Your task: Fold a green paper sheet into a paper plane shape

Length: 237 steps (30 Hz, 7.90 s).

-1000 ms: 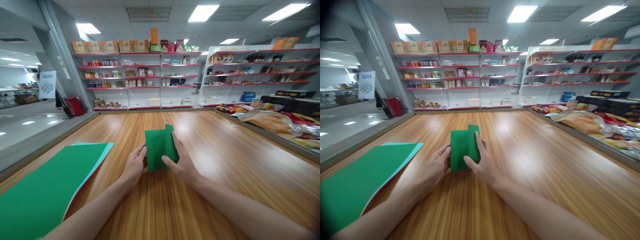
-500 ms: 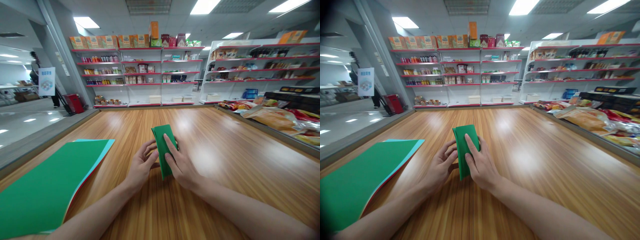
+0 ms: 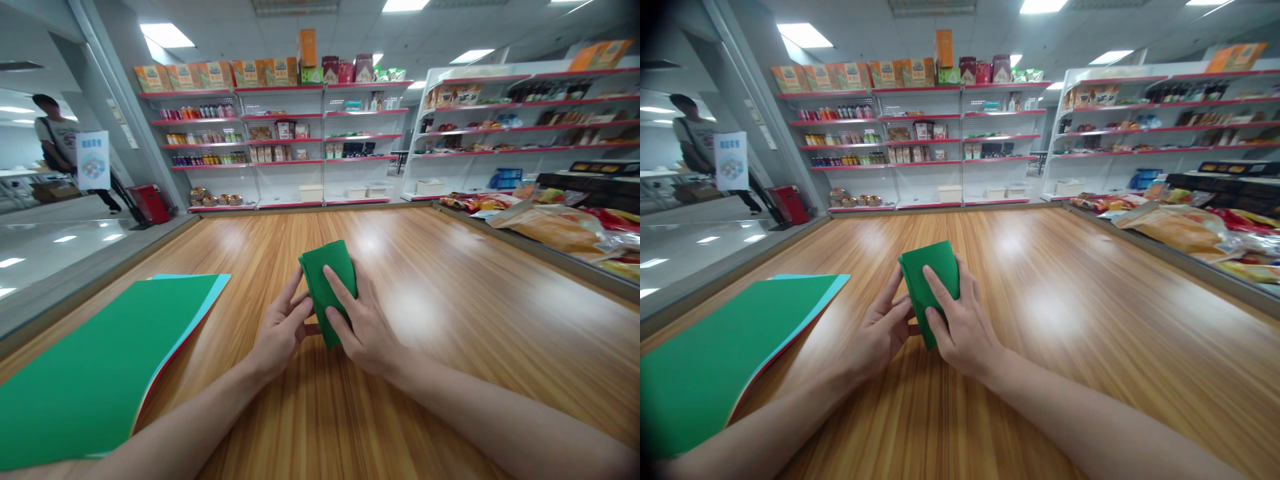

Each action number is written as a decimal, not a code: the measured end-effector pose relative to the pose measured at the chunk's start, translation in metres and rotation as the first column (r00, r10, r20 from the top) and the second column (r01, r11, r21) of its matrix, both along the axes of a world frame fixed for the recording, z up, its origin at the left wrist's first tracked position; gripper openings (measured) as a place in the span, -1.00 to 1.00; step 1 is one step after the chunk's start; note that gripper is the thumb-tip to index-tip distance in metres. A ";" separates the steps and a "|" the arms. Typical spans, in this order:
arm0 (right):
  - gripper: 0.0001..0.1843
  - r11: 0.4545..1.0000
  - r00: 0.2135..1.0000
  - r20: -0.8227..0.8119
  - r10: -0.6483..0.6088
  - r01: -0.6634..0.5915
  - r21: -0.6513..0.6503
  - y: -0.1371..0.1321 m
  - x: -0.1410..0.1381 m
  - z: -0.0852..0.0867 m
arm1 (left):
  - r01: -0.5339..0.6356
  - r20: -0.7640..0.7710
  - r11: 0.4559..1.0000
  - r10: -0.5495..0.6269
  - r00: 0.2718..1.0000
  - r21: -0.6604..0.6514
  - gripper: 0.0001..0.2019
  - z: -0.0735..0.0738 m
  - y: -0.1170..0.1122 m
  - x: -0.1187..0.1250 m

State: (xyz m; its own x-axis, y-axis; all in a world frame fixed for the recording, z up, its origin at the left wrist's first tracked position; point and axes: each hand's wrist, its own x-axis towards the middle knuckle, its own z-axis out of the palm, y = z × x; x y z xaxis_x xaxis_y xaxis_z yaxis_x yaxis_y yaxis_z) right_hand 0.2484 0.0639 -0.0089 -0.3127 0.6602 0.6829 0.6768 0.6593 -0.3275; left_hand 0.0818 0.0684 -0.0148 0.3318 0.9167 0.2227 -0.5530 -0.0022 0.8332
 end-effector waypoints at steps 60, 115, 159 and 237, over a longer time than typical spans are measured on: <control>-0.34 0.997 0.997 -0.005 0.073 -0.073 -0.027 0.001 -0.001 -0.001 | -0.018 -0.111 0.986 0.037 0.993 0.169 -0.28 -0.005 0.003 -0.005; -0.47 0.918 0.854 0.477 0.207 -0.002 -0.396 0.022 0.020 -0.001 | 0.525 -0.858 0.701 0.499 0.121 0.482 -0.27 -0.001 0.035 -0.053; -0.43 0.950 0.766 0.592 0.249 -0.075 -0.303 0.021 0.017 -0.005 | 0.139 -0.821 0.829 0.557 -0.124 0.541 -0.46 -0.026 0.041 -0.029; -0.41 0.946 0.718 0.647 0.256 -0.049 -0.321 0.024 0.012 -0.006 | 0.130 -0.840 0.852 0.522 -0.150 0.507 -0.48 -0.017 0.036 -0.030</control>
State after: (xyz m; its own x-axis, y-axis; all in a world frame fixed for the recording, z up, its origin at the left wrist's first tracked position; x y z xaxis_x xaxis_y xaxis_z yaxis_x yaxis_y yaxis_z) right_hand 0.2600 0.0877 -0.0152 -0.7307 0.6802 0.0584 0.6814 0.7319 -0.0005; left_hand 0.0521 0.1041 -0.0318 0.2880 0.9470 0.1426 0.8991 -0.3186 0.3002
